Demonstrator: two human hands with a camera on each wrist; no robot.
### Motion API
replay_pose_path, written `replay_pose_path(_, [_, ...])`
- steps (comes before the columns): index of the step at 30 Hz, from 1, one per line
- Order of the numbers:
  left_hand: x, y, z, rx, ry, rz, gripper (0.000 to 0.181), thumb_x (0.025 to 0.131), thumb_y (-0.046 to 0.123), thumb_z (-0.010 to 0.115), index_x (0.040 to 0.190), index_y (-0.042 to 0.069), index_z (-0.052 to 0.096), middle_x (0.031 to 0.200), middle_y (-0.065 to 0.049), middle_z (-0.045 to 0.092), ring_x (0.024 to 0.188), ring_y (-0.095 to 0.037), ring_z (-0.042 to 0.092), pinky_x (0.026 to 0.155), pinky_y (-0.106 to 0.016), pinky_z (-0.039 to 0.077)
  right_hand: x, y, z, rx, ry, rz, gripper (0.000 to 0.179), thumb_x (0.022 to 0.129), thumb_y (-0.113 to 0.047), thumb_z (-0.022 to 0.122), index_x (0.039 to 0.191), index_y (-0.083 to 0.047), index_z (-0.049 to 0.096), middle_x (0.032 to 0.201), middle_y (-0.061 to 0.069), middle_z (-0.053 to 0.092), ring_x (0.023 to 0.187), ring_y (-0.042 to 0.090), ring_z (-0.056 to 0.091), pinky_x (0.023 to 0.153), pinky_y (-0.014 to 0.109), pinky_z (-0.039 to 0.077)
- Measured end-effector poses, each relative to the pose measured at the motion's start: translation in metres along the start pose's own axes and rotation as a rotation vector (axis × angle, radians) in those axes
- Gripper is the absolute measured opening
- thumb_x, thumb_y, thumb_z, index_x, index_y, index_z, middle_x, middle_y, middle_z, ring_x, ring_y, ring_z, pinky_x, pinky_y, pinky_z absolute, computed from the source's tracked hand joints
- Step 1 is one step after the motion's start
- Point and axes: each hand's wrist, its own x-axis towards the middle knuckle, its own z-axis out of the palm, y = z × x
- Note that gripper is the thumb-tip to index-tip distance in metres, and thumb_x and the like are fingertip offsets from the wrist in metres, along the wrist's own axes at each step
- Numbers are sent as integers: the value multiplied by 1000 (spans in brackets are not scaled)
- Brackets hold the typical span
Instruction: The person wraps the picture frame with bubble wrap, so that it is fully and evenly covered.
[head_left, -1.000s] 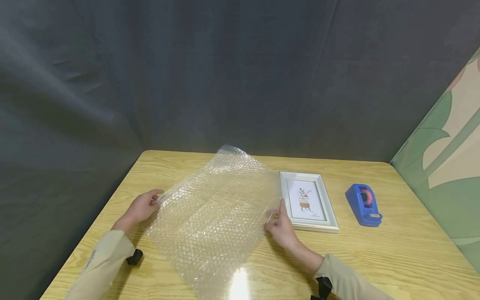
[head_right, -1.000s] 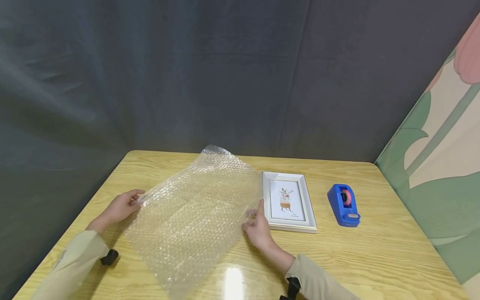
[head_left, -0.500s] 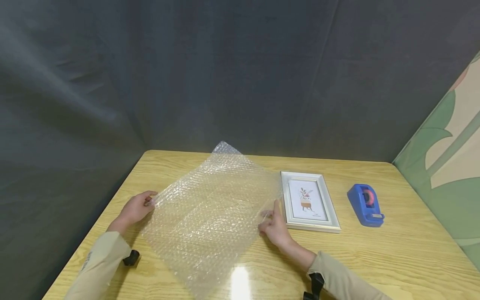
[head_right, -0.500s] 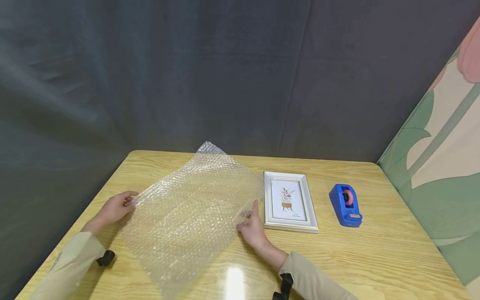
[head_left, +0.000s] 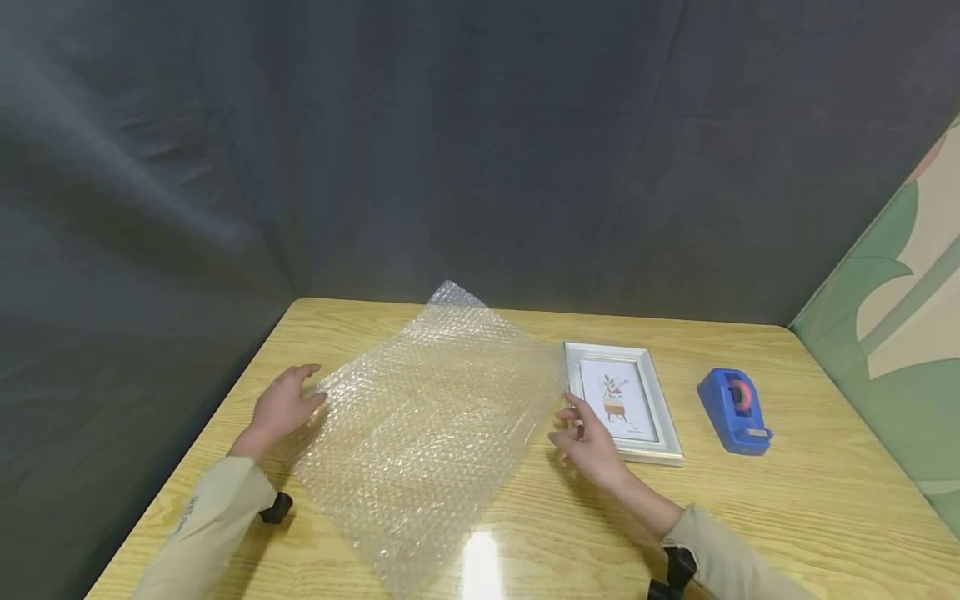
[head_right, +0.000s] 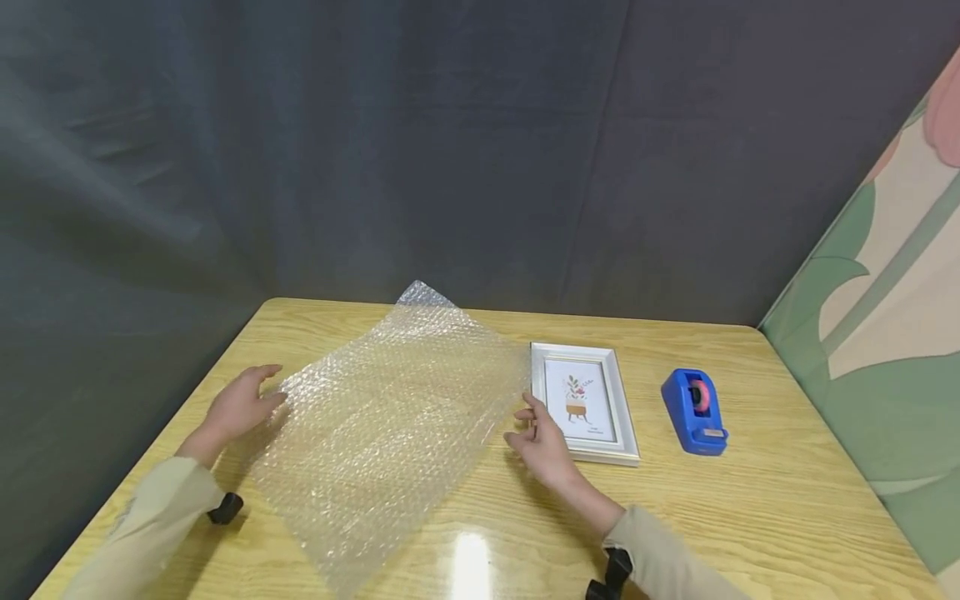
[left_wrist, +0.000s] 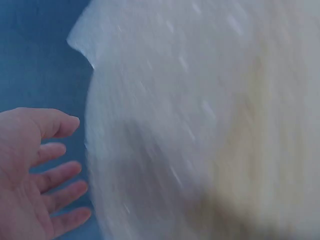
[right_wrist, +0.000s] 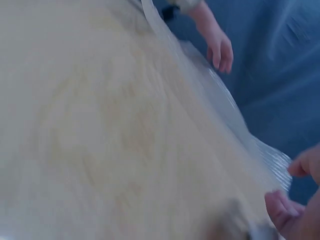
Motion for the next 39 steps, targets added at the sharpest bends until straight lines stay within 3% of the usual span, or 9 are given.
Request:
replay_pose_path(4, [10,26,5,23,51,24,54,86,24,57,131,-3,42,129,-27,42,113,-45,43,85,-58,41,5,0,-30,-166,-49,-71,58,83,-4,61,133,8,33,113,25,51,74,15,52,52,24,50])
replay_pose_path(9, [21,72,21,-45,38,67,58,84,28,61,132,0,42,131,-24,43,117,-42,42,91,-57,38,13,2,-67,-321,-45,-144,55,86,-12,61,131,9,37,111,25,53,83,24,56,58,24,49])
replay_pose_path(14, [28,123,53,-105,-15,132,62,82,32,64,133,6,43,132,-17,45,118,-35,44,96,-53,37,22,16,-103,-485,13,-176,56,85,-15,63,129,9,39,111,29,53,86,31,58,62,29,49])
replay_pose_path(19, [28,165,89,-127,-81,200,61,80,33,66,132,9,45,131,-12,48,118,-31,46,97,-48,38,26,33,-131,-587,42,-131,59,85,-19,63,130,11,38,114,32,50,89,36,56,67,40,50])
replay_pose_path(25, [27,208,109,-172,-132,278,60,80,34,66,131,8,47,129,-12,49,116,-29,48,96,-44,40,26,44,-141,-617,57,-84,60,85,-18,62,129,13,37,117,36,46,95,42,53,75,50,48])
replay_pose_path(29, [28,231,120,-172,-146,301,59,80,36,65,130,10,48,129,-8,50,115,-26,49,95,-40,41,27,51,-141,-612,68,-89,56,84,-13,62,125,17,39,115,38,46,91,42,55,73,48,49])
replay_pose_path(34, [27,251,132,-196,-157,322,58,80,36,65,130,10,48,127,-6,52,110,-22,53,90,-36,45,27,61,-142,-599,81,-106,50,82,-5,60,122,19,41,113,37,48,85,37,58,66,40,50])
replay_pose_path(39, [23,263,142,-222,-169,319,56,80,33,67,128,9,50,121,-6,56,102,-19,57,81,-30,49,26,65,-141,-580,91,-126,48,81,0,58,122,20,41,111,37,48,85,38,58,69,43,51])
